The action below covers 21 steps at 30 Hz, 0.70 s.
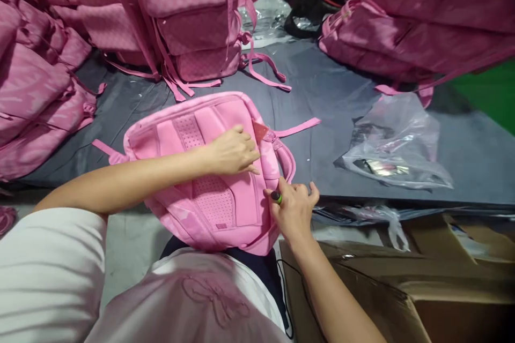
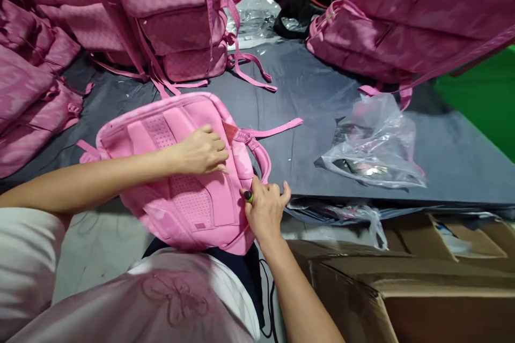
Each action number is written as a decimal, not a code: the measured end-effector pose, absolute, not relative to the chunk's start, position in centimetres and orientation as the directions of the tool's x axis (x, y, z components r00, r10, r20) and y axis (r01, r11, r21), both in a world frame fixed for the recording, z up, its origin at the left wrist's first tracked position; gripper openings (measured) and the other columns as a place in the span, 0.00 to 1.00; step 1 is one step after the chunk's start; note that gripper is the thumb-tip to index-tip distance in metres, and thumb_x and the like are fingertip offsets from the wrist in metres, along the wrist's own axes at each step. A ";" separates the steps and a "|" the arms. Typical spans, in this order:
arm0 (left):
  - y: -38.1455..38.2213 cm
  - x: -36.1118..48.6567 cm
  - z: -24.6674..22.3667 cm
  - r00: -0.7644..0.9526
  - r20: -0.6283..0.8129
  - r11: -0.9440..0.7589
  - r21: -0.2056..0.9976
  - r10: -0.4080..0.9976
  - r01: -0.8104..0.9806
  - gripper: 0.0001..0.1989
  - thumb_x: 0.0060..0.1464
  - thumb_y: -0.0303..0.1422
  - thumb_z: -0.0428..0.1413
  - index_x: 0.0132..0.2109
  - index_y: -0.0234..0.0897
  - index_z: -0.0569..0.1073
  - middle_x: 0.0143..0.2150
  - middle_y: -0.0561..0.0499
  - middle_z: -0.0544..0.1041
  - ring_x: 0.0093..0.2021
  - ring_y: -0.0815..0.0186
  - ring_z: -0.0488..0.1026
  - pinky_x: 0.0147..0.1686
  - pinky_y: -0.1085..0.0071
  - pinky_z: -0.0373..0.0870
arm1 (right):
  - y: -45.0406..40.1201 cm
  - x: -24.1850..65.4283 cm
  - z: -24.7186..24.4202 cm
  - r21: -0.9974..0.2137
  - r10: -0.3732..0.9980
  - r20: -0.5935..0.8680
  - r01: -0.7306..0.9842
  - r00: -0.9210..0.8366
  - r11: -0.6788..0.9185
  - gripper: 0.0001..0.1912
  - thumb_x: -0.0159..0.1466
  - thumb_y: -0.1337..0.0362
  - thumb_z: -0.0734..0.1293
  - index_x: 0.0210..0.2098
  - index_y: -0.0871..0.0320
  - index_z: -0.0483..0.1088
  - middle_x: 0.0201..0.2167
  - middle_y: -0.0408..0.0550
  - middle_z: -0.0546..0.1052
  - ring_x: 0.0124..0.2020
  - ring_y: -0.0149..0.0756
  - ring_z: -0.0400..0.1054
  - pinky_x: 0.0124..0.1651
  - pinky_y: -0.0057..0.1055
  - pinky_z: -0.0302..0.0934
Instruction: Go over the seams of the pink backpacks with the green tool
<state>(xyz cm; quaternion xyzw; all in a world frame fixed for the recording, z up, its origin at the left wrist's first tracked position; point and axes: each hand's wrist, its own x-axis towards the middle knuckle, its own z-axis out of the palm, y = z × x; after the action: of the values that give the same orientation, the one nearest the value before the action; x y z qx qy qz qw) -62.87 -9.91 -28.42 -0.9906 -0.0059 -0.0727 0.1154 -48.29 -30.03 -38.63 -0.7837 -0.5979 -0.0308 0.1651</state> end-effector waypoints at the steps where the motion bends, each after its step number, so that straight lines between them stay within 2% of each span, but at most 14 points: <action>1: -9.2 -64.0 -28.0 0.993 0.105 -0.971 -0.227 0.049 0.072 0.24 0.65 0.51 0.51 0.35 0.35 0.77 0.31 0.45 0.78 0.34 0.60 0.69 0.40 0.60 0.56 | -30.1 -48.4 -39.1 -0.231 0.936 0.232 0.950 0.266 -0.213 0.18 0.68 0.64 0.59 0.54 0.62 0.70 0.36 0.53 0.80 0.43 0.50 0.63 0.65 0.54 0.39; 4: -6.4 -68.0 -26.8 0.961 0.035 -0.917 -0.291 0.276 0.273 0.26 0.66 0.51 0.47 0.34 0.36 0.77 0.31 0.46 0.78 0.37 0.59 0.68 0.48 0.57 0.58 | -29.8 -49.1 -40.1 -0.241 0.954 0.211 0.957 0.214 -0.161 0.19 0.69 0.63 0.60 0.56 0.62 0.69 0.37 0.53 0.80 0.43 0.50 0.63 0.65 0.53 0.40; 6: -5.3 -69.9 -26.4 0.939 0.043 -0.884 -0.327 0.341 0.335 0.26 0.66 0.51 0.45 0.36 0.36 0.77 0.33 0.45 0.78 0.41 0.56 0.68 0.53 0.53 0.56 | -29.3 -49.6 -40.0 -0.231 0.962 0.202 0.963 0.184 -0.136 0.20 0.68 0.64 0.61 0.57 0.63 0.69 0.37 0.53 0.80 0.43 0.50 0.63 0.64 0.52 0.41; 9: -6.5 -70.2 -27.3 0.948 0.073 -0.898 -0.307 0.309 0.316 0.29 0.65 0.55 0.45 0.37 0.35 0.76 0.36 0.42 0.77 0.44 0.54 0.66 0.52 0.52 0.57 | -28.4 -50.2 -39.2 -0.225 0.972 0.170 0.966 0.165 -0.125 0.20 0.67 0.66 0.62 0.56 0.65 0.69 0.35 0.54 0.79 0.42 0.50 0.63 0.64 0.51 0.41; 11: -8.5 -69.3 -28.7 0.964 0.086 -0.933 -0.242 0.253 0.266 0.30 0.63 0.57 0.46 0.37 0.35 0.76 0.37 0.42 0.77 0.43 0.54 0.66 0.48 0.55 0.58 | -28.0 -50.5 -38.7 -0.223 0.973 0.152 0.965 0.173 -0.137 0.20 0.66 0.66 0.61 0.56 0.65 0.69 0.36 0.54 0.80 0.42 0.50 0.63 0.63 0.51 0.42; 14: -11.1 -67.9 -30.8 0.981 0.085 -0.975 -0.125 0.175 0.184 0.26 0.59 0.57 0.54 0.38 0.35 0.75 0.38 0.44 0.77 0.42 0.56 0.66 0.46 0.58 0.57 | -28.0 -50.8 -38.5 -0.217 0.969 0.149 0.963 0.198 -0.163 0.20 0.67 0.66 0.61 0.56 0.65 0.69 0.37 0.55 0.80 0.42 0.50 0.63 0.62 0.50 0.42; 17: -11.5 -67.6 -31.6 0.983 0.081 -0.983 -0.073 0.163 0.169 0.21 0.53 0.50 0.64 0.39 0.36 0.74 0.40 0.46 0.76 0.44 0.56 0.66 0.47 0.59 0.56 | -28.2 -50.9 -38.8 -0.207 0.966 0.167 0.965 0.200 -0.164 0.19 0.67 0.65 0.62 0.56 0.65 0.69 0.36 0.55 0.80 0.42 0.50 0.63 0.61 0.50 0.43; 21: -10.3 -68.8 -31.3 0.984 0.108 -0.987 -0.071 0.139 0.147 0.14 0.54 0.40 0.65 0.40 0.37 0.72 0.40 0.49 0.77 0.45 0.58 0.66 0.51 0.59 0.55 | -28.2 -50.6 -39.6 -0.183 0.954 0.234 0.972 0.189 -0.147 0.17 0.68 0.65 0.62 0.54 0.63 0.69 0.34 0.51 0.79 0.39 0.48 0.62 0.60 0.49 0.45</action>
<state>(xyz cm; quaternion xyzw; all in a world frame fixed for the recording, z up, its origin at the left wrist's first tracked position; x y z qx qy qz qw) -68.82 -10.26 -31.28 -0.9953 -0.0717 -0.0516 0.0392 -50.57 -28.22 -39.60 -0.7568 -0.6361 -0.0311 0.1471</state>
